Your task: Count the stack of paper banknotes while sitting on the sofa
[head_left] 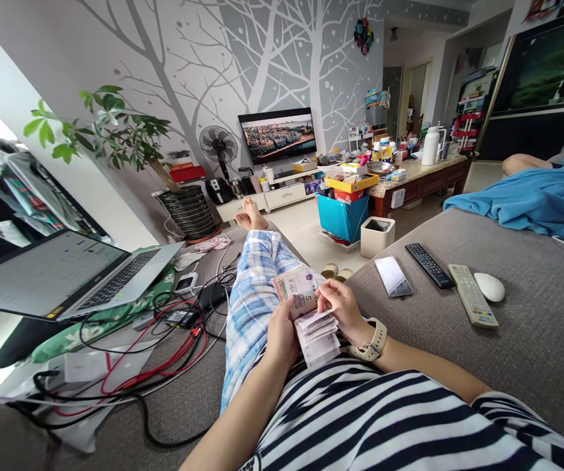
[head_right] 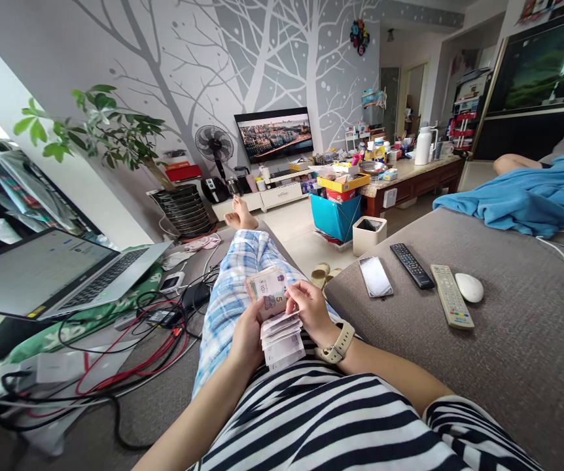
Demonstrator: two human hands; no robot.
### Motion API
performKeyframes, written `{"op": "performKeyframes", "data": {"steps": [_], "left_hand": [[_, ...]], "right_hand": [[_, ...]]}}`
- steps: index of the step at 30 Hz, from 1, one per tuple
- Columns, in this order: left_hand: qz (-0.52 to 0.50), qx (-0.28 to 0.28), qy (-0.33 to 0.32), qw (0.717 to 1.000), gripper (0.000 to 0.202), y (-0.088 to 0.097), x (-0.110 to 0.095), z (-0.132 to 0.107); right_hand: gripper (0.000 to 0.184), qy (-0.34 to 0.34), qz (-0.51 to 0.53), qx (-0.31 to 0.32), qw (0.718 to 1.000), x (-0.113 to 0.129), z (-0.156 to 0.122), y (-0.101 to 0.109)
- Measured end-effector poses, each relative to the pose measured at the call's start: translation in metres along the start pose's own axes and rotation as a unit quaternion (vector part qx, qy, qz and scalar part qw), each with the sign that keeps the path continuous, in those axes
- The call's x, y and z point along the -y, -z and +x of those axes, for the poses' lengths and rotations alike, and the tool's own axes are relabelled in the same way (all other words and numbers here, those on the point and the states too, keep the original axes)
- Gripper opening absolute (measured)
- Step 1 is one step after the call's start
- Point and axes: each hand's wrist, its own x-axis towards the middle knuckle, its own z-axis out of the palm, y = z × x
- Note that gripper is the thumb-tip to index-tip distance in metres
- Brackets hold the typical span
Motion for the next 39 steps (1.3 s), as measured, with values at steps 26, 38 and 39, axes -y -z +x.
{"op": "performKeyframes", "data": {"steps": [26, 38, 39], "left_hand": [[0.025, -0.012, 0.004, 1.0, 0.025, 0.0, -0.005, -0.003], [0.008, -0.018, 0.013, 1.0, 0.027, -0.008, -0.01, -0.009], [0.007, -0.016, 0.012, 1.0, 0.027, -0.008, -0.01, -0.009]], "right_hand": [[0.031, 0.006, -0.046, -0.087, 0.995, -0.006, 0.009, 0.002], [0.03, 0.008, -0.058, -0.074, 0.996, -0.007, 0.005, 0.002], [0.03, 0.009, -0.058, -0.073, 0.996, -0.006, 0.005, 0.002]]}}
